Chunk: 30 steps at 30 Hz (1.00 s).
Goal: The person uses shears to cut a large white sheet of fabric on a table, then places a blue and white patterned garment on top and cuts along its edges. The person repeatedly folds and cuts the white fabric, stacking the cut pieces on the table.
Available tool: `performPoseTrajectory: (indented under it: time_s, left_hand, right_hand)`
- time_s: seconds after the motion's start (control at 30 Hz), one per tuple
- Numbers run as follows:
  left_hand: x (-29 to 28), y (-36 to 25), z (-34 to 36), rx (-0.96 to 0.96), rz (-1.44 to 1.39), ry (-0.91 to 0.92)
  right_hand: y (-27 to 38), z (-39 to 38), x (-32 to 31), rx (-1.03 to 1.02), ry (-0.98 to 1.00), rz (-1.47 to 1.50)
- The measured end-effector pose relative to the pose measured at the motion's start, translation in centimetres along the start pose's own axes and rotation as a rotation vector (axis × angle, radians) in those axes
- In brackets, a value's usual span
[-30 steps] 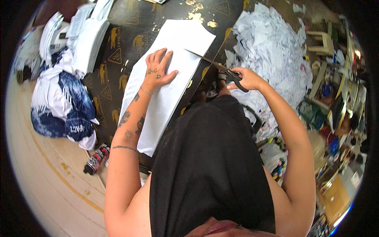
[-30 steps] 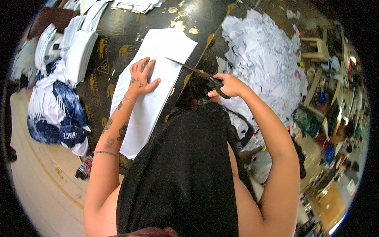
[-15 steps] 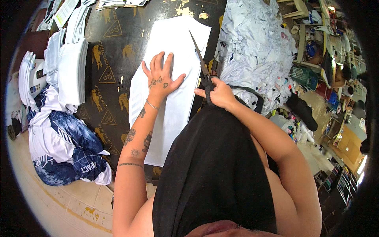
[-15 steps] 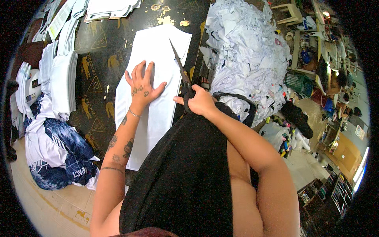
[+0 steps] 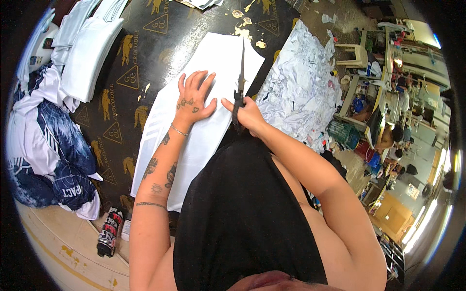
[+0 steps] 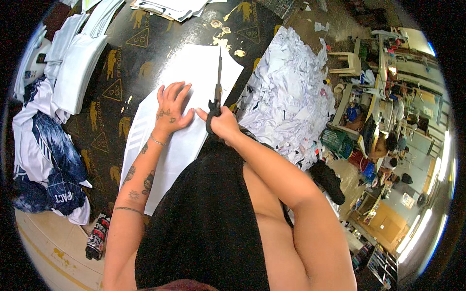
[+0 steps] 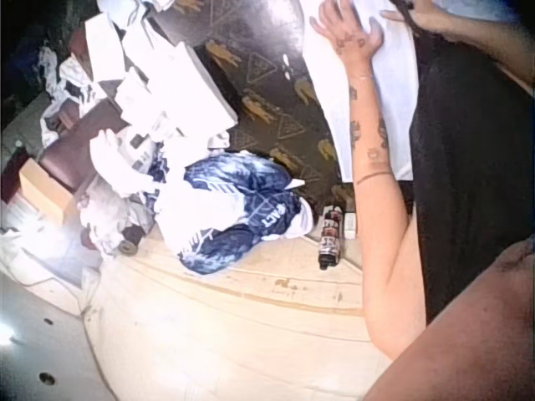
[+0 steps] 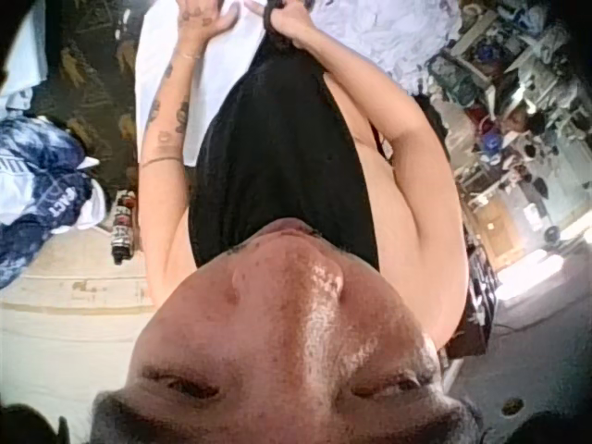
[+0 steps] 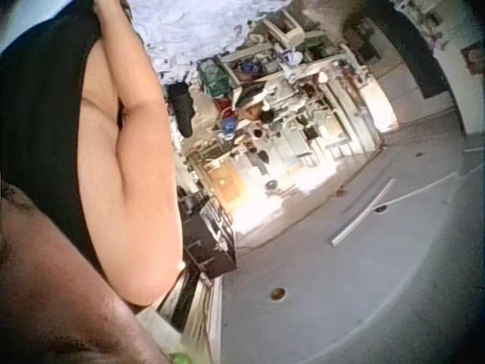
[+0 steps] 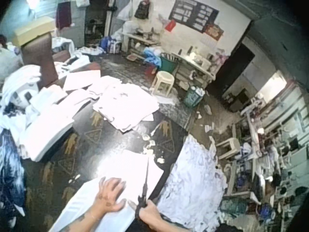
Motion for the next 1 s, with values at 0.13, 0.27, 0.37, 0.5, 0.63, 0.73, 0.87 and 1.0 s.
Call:
performPoseTrajectory:
  time_s: [0.13,0.27,0.37,0.5,0.63,0.73,0.87,1.0]
  left_hand:
    - [-0.3,-0.5,0.3,0.021,0.042,0.045]
    - [0.7,-1.2,1.6,-0.127,0.146,0.165]
    - [3.9,-4.0,4.0,-0.095,0.192,0.204]
    - [12.0,-11.6,10.3,0.062,0.141,0.405]
    - [17.3,-17.1,15.7,0.372,-0.317,0.452]
    - [15.2,-12.9,15.6,0.112,-0.324,0.067]
    - [4.0,-4.2,2.6,-0.710,0.208,-0.499]
    - [-6.9,-6.9,-20.4,-1.449,0.582,-1.018]
  right_hand:
    - [1.5,1.7,-1.5,0.000,0.124,0.080]
    - [3.5,4.8,-7.2,-0.071,0.171,0.091]
    - [7.0,10.1,-13.4,-0.377,0.232,-0.206]
    - [13.4,20.0,-18.3,-0.903,0.297,-0.650]
    - [17.9,27.0,-16.6,-1.049,0.317,-0.813]
    - [19.3,29.0,-13.9,-1.272,0.206,-0.888]
    - [18.8,29.5,-14.2,-1.369,0.168,-0.778]
    - [16.7,27.7,-14.7,-1.329,0.170,-0.713]
Point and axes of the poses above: each hand's wrist, its own z-axis towards the middle knuckle, its own x-axis out of the palm, y = z × x, the point moved 1 cm from there along z, towards the middle knuckle, and after that the axes turned 13 degrees about -y, right-handed, at the moved point
